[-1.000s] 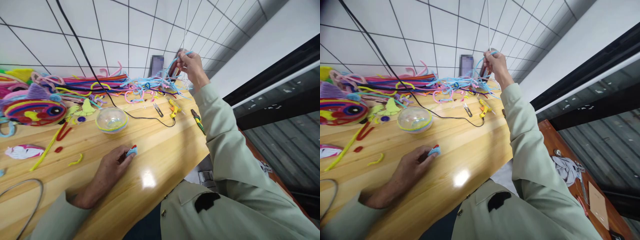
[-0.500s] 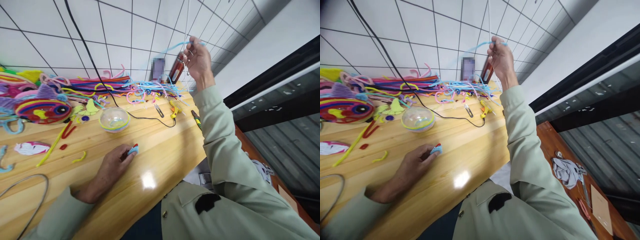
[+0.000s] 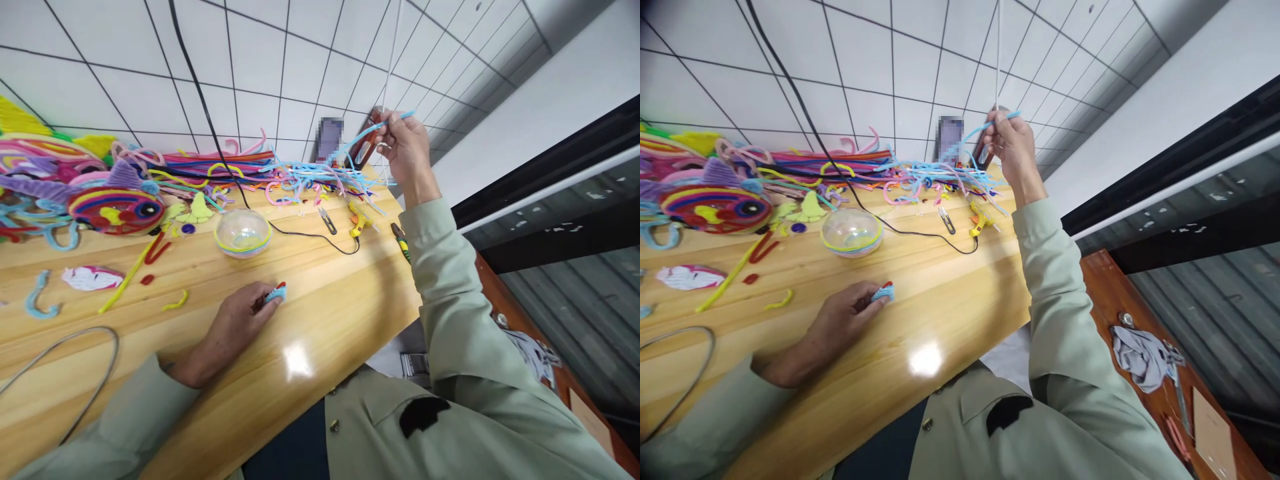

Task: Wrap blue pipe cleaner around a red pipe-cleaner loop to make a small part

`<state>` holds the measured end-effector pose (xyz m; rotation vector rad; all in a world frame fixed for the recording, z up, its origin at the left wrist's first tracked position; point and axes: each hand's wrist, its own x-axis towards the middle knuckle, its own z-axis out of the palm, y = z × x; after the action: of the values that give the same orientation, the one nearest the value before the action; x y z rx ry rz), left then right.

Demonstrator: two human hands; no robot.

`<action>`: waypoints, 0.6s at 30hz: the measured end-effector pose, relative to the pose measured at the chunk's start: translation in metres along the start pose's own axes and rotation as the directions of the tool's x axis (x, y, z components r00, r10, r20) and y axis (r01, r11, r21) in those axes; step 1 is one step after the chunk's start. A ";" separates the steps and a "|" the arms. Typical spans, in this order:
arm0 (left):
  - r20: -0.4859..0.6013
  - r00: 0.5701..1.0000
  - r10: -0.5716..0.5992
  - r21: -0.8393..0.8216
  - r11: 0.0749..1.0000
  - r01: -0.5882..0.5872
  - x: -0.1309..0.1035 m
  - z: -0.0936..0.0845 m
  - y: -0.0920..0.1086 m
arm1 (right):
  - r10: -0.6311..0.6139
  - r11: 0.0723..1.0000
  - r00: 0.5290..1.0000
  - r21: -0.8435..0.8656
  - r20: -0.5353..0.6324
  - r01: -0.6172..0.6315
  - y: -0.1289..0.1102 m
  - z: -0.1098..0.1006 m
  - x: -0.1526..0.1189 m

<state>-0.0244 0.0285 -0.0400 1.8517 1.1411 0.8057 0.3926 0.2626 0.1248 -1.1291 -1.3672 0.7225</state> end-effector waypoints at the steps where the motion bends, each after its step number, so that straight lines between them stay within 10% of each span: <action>1: -0.002 1.000 0.003 0.001 1.000 -0.003 0.000 0.000 0.000 | -0.002 1.000 1.000 0.010 -0.003 0.002 0.002 -0.001 -0.001; 7: -0.017 0.998 -0.057 -0.038 0.998 0.056 -0.001 0.000 -0.003 | 0.114 0.982 0.990 0.163 -0.083 -0.100 -0.006 0.006 -0.015; 18: -0.004 0.994 -0.114 -0.030 0.993 0.113 -0.002 -0.008 0.008 | 0.300 0.943 0.942 0.100 0.151 -0.316 0.007 0.062 -0.101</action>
<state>-0.0285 0.0269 -0.0294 1.7445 1.2196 0.7592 0.3214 0.1846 0.0718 -1.2278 -1.2485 1.1123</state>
